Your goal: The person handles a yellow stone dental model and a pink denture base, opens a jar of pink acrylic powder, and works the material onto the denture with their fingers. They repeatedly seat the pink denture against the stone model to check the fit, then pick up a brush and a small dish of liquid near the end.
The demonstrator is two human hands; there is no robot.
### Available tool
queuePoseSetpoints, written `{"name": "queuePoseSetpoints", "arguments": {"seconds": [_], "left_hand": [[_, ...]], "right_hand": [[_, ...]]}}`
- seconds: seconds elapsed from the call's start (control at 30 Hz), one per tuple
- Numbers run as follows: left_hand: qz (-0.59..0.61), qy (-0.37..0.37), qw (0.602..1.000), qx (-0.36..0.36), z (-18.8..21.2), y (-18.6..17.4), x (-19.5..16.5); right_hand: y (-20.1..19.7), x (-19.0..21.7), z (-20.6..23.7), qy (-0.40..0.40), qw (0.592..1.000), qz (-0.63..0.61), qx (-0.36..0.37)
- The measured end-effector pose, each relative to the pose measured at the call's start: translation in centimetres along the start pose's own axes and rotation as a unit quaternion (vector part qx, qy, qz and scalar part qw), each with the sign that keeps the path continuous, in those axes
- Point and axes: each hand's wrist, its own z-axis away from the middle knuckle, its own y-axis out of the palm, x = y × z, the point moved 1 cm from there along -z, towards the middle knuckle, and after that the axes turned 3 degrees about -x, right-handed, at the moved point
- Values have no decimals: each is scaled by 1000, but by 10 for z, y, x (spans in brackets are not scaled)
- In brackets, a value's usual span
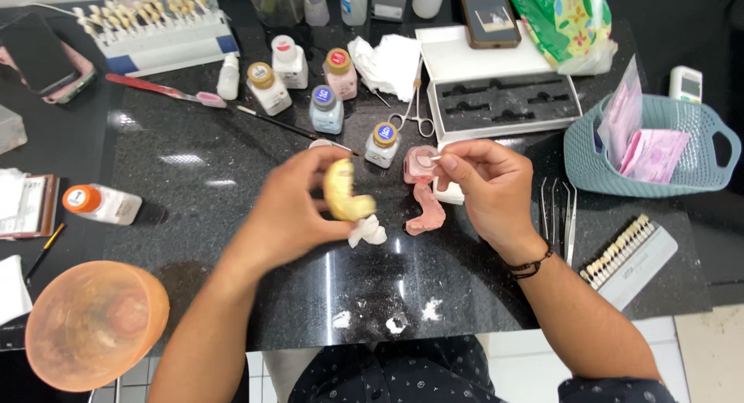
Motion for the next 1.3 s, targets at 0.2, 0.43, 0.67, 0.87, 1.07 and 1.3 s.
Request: {"name": "queuePoseSetpoints", "arguments": {"seconds": [0.2, 0.43, 0.67, 0.87, 1.07, 1.3], "left_hand": [[-105, -17, 994, 10, -15, -21, 27], [-99, 6, 995, -31, -23, 15, 44], [-280, -19, 959, -37, -20, 36, 37], [-238, 161, 944, -159, -11, 24, 28], [-110, 386, 914, -67, 4, 40, 21], [-30, 380, 918, -107, 15, 43, 11]], "right_hand": [[2, -2, -6, 11, 1000, -9, -2], [10, -2, -4, 18, 999, 34, 23], [19, 2, -1, 19, 995, 70, 64], [23, -1, 3, -1, 993, 75, 92], [24, -6, 10, 31, 992, 51, 115], [18, 9, 19, 7, 990, 65, 122]]}}
